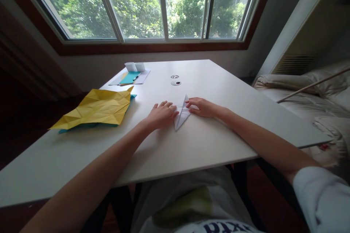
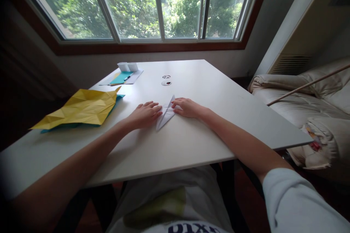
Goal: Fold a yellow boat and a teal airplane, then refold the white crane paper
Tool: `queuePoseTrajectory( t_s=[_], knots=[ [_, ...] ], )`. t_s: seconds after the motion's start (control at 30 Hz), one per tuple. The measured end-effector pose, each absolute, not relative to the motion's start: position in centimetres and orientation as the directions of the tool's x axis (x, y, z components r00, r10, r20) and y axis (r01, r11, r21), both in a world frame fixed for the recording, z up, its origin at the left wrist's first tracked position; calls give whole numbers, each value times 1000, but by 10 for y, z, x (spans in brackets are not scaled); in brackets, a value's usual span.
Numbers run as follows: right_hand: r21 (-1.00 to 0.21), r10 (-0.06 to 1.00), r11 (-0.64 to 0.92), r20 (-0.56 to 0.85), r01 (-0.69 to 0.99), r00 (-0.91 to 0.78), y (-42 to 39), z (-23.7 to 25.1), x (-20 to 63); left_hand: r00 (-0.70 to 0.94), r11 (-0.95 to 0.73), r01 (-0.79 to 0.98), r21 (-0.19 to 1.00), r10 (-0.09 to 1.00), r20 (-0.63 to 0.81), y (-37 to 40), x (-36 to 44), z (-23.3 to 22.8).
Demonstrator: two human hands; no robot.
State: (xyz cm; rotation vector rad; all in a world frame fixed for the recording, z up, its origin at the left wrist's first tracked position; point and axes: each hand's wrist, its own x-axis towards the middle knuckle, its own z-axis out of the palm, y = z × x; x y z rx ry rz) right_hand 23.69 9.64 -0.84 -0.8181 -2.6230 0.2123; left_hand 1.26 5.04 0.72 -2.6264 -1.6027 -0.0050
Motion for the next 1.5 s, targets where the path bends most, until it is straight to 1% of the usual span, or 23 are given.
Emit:
queuePoseTrajectory(
  t_s=[0.07, 0.13, 0.17, 0.23, 0.33, 0.47, 0.53, 0.6, 0.67, 0.73, 0.87, 1.03, 1.23, 1.37, 1.5],
  knots=[
    [-304, 523, 845, 306, 439, -795, 95, -6, 240, 462, -462, 887, 5, 887, -7, 56, 6, 7],
    [-335, 483, 860, 295, 385, -824, 93, -2, 241, 501, -499, 864, 65, 864, -39, 60, -1, 7],
    [-340, 475, 862, 288, 375, -831, 93, -1, 242, 524, -520, 850, 83, 851, -37, 61, -4, 7],
    [-337, 494, 853, 277, 398, -824, 91, 2, 241, 566, -563, 821, 93, 824, -1, 62, -7, 8],
    [-291, 526, 843, 274, 452, -805, 89, 2, 239, 620, -623, 776, 94, 782, 62, 61, -8, 10],
    [-187, 487, 873, 289, 450, -824, 86, -1, 236, 669, -676, 723, 142, 737, 99, 62, -7, 10],
    [-175, 473, 881, 299, 439, -829, 85, -2, 235, 673, -682, 712, 168, 731, 114, 63, -7, 9],
    [-198, 464, 884, 283, 423, -839, 84, -2, 234, 666, -677, 713, 184, 735, 126, 64, -7, 10],
    [-229, 464, 881, 250, 413, -850, 84, -2, 232, 665, -678, 710, 188, 734, 138, 63, -7, 11],
    [-231, 474, 875, 236, 425, -848, 84, -2, 231, 679, -695, 696, 182, 719, 151, 62, -6, 12],
    [-157, 484, 875, 264, 458, -834, 83, -1, 228, 718, -737, 654, 170, 676, 164, 61, -5, 12],
    [-97, 449, 893, 272, 440, -851, 81, 3, 227, 759, -777, 601, 188, 628, 168, 62, -5, 11],
    [-110, 441, 897, 270, 427, -856, 79, 7, 230, 772, -775, 585, 240, 623, 129, 57, -5, 16],
    [-106, 433, 901, 260, 420, -863, 77, 9, 229, 761, -766, 608, 211, 637, 120, 56, -4, 15],
    [-183, 426, 903, 273, 388, -863, 78, 8, 229, 765, -775, 609, 168, 630, 133, 59, -3, 10]
  ],
)
